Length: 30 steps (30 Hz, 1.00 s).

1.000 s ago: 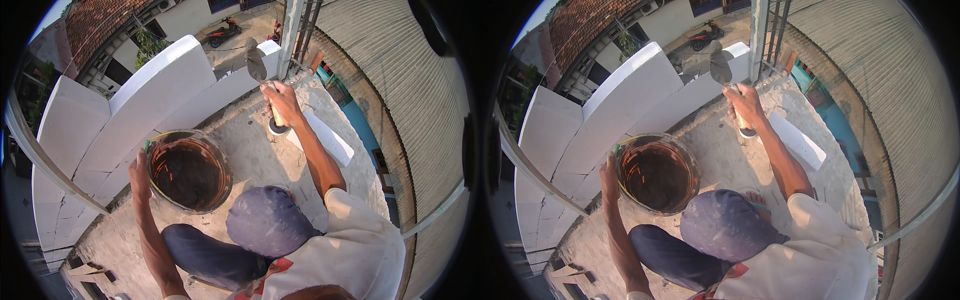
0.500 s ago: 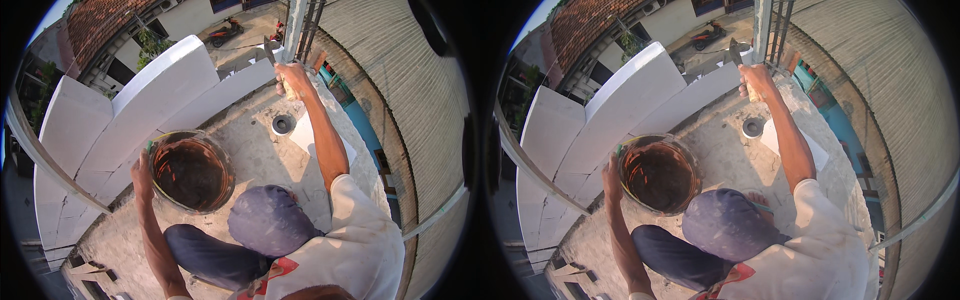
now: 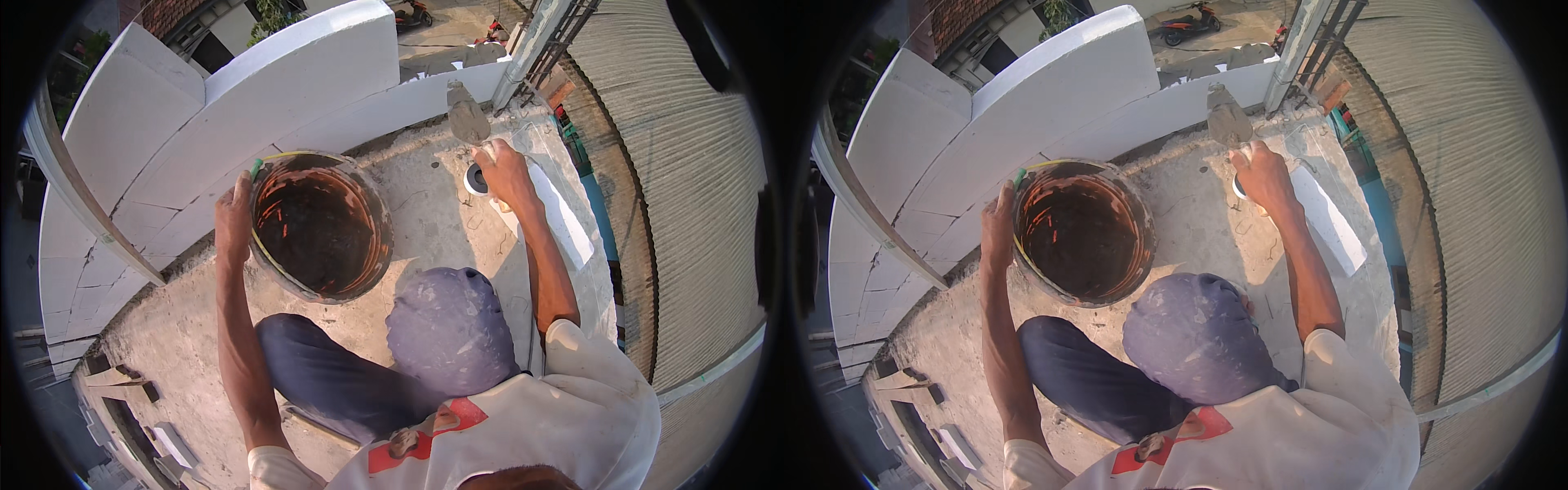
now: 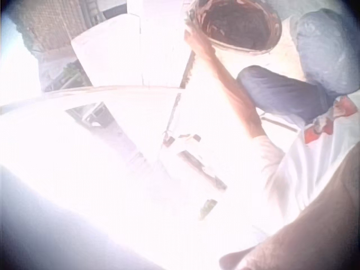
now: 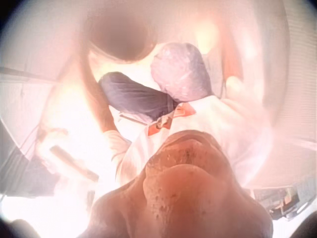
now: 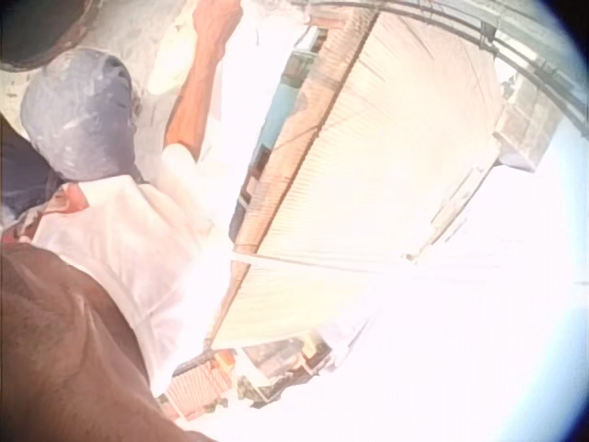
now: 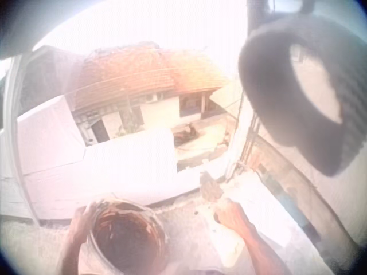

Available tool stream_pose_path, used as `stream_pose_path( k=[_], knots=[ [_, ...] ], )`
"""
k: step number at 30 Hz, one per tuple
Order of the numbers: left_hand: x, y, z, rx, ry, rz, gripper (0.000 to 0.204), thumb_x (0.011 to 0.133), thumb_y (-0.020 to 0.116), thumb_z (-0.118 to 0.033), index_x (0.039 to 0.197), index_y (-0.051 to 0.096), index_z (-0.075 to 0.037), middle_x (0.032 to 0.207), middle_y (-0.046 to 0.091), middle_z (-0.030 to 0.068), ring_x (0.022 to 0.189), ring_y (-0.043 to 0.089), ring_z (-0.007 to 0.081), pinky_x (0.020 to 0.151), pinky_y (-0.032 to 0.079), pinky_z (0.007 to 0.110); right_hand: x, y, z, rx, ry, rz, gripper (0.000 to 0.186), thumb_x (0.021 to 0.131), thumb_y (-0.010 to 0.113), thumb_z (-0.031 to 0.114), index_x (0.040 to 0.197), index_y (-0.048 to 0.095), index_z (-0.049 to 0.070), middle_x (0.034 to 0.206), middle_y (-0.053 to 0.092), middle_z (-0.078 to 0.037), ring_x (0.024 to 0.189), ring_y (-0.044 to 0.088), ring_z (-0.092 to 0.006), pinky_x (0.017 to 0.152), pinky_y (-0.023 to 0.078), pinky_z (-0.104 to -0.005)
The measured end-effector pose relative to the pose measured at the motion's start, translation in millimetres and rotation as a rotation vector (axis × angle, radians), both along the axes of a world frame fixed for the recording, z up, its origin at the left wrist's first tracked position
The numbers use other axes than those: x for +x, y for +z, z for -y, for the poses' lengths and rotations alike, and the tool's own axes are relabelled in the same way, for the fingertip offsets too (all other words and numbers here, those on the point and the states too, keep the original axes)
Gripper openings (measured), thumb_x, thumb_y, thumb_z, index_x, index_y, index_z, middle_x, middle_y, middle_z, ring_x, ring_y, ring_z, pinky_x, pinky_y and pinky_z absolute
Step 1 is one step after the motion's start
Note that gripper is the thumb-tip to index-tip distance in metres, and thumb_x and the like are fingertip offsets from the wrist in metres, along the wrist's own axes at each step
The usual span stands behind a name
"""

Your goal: The person applies mortar to a curved wall using a trowel and places white rectangular tiles onto the surface. They use a hammer to tap the tiles into position and a tape measure to check dimensions. The person works on a rooftop, handling tiles one by one to build up the wall.

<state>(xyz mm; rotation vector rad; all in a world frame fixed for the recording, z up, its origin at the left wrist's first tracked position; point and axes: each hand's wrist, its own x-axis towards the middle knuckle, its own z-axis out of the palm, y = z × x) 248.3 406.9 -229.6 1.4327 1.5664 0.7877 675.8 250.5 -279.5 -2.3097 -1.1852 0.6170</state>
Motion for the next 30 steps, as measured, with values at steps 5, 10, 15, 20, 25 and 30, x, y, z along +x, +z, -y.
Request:
stream_pose_path(
  k=[5, 10, 15, 20, 25, 30],
  knots=[
    [0.4, -22.9, -13.2, 0.016, -0.072, -0.065, 0.069, 0.103, 0.060, -0.057, 0.105, 0.073, 0.011, 0.087, 0.073, 0.0183, 0.082, 0.065, 0.0247, 0.080, 0.053, 0.042, -87.4, -17.5, 33.4, 0.143, 0.605, 0.030, 0.035, 0.103, 0.065, 0.025, 0.120, 0.064, -0.005, 0.111, 0.072, -0.028, 0.098, 0.072, -0.0471, 0.089, 0.056, -0.0543],
    [0.7, -6.3, 2.9, -0.013, -0.137, -0.091, 0.066, 0.104, 0.062, -0.055, 0.117, 0.073, 0.010, 0.095, 0.073, 0.0132, 0.085, 0.066, 0.0190, 0.078, 0.055, 0.036, -154.1, -37.2, -3.0, 0.127, 1.066, 0.460, 0.020, 0.093, 0.065, 0.006, 0.110, 0.068, -0.004, 0.102, 0.071, -0.020, 0.085, 0.076, -0.0348, 0.069, 0.061, -0.0458],
    [2.8, -6.9, 7.2, -0.004, -0.197, -0.079, 0.064, 0.105, 0.062, -0.054, 0.114, 0.074, 0.009, 0.092, 0.073, 0.0109, 0.083, 0.064, 0.0171, 0.077, 0.055, 0.035, -181.5, -54.2, -18.4, 0.278, 1.194, 0.674, 0.023, 0.086, 0.067, 0.000, 0.109, 0.068, -0.005, 0.101, 0.069, -0.019, 0.080, 0.076, -0.0320, 0.064, 0.061, -0.0396],
    [1.1, -3.4, 13.6, 0.054, -0.230, -0.126, 0.059, 0.108, 0.057, -0.051, 0.124, 0.072, 0.004, 0.104, 0.074, 0.0141, 0.093, 0.066, 0.0212, 0.084, 0.055, 0.038, -179.2, -41.1, 0.1, 0.207, 1.405, 0.702, 0.022, 0.087, 0.068, 0.001, 0.108, 0.073, -0.004, 0.096, 0.070, -0.017, 0.084, 0.077, -0.0291, 0.069, 0.063, -0.0371],
    [6.4, 8.4, 18.8, 0.129, -0.295, -0.193, 0.059, 0.112, 0.047, -0.050, 0.138, 0.069, -0.002, 0.125, 0.074, 0.0232, 0.115, 0.070, 0.0326, 0.099, 0.054, 0.046, -171.3, -26.0, 11.2, -0.089, 1.405, 0.385, 0.028, 0.087, 0.069, 0.003, 0.113, 0.070, -0.005, 0.109, 0.071, -0.020, 0.100, 0.075, -0.0352, 0.083, 0.061, -0.0442],
    [14.8, 14.5, 16.4, 0.074, -0.285, -0.071, 0.057, 0.111, 0.051, -0.046, 0.141, 0.066, 0.000, 0.134, 0.071, 0.0234, 0.123, 0.067, 0.0341, 0.105, 0.052, 0.046, -146.0, -45.2, 12.1, -0.050, 1.166, -0.269, 0.029, 0.086, 0.075, 0.013, 0.108, 0.071, -0.005, 0.096, 0.072, -0.023, 0.089, 0.073, -0.0375, 0.080, 0.057, -0.0455]
  ],
)
